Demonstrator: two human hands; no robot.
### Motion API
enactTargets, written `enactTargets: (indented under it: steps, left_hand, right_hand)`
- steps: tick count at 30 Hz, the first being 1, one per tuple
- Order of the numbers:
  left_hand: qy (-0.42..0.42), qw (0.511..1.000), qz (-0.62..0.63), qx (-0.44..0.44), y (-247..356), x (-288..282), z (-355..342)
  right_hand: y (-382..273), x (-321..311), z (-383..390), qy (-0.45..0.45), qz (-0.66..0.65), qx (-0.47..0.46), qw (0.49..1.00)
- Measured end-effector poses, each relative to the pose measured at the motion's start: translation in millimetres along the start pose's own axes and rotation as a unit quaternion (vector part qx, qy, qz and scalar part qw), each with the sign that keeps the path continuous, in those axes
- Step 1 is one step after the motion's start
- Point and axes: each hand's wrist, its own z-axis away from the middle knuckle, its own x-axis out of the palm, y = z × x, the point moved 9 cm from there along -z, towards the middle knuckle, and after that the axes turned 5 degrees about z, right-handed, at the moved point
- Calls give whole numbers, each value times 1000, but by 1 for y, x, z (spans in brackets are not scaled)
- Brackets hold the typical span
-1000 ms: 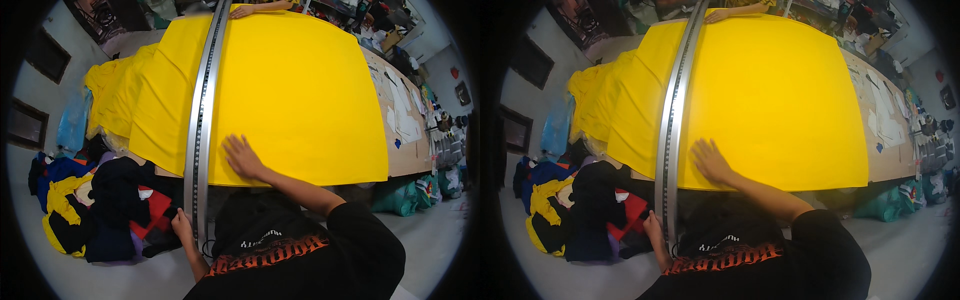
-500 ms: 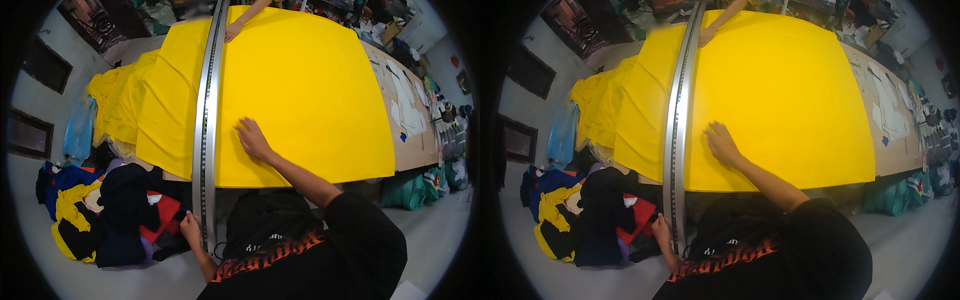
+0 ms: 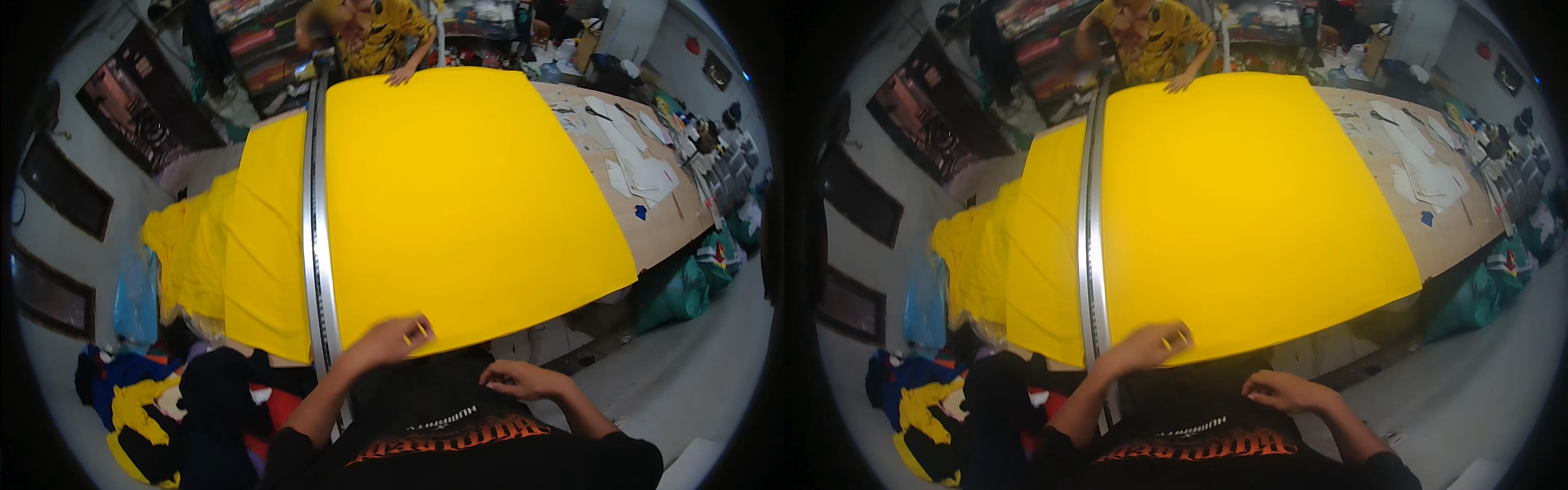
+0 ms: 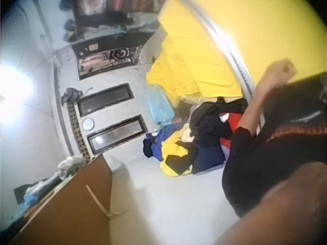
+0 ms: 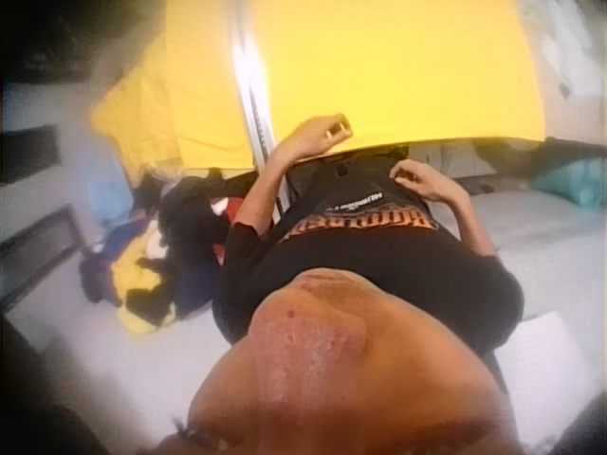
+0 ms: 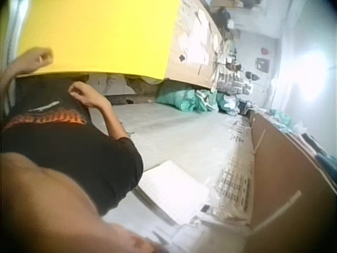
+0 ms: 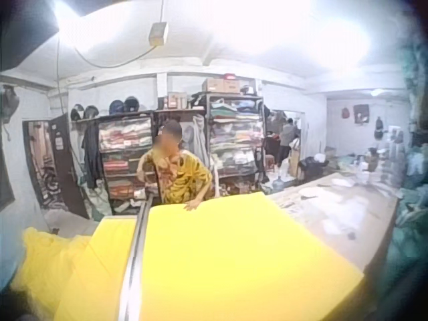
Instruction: The person lays out a large yellow fabric on a table and uses a rotary cutter with a straight edge to cut the fabric into sections. They repeatedly align the fabric and make cuts, then move to tie a green sack on a scooter.
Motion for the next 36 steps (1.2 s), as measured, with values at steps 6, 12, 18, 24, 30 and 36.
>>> enactTargets:
  steps: [6, 12, 18, 24, 30, 36]
  left_hand:
    - [-263, 962, 5, 67, 35, 120, -13]
    - [-275, 954, -62, 105, 50, 147, -33]
    - [-250, 960, -57, 109, 39, 143, -26]
    - [-183, 982, 53, -12, 33, 138, -26]
    - [-124, 975, 132, -128, 34, 140, -20]
    - [-116, 946, 262, -153, 32, 162, -5]
  right_hand:
    - [35, 20, 56, 81, -59, 129, 987]
    - [35, 19, 58, 188, 122, 80, 971]
    - [28, 10, 52, 204, 208, 39, 956]
    - [30, -23, 27, 134, 202, -87, 966]
    - [4, -61, 25, 86, 267, -227, 932]
    - [2, -69, 16, -4, 282, -296, 912]
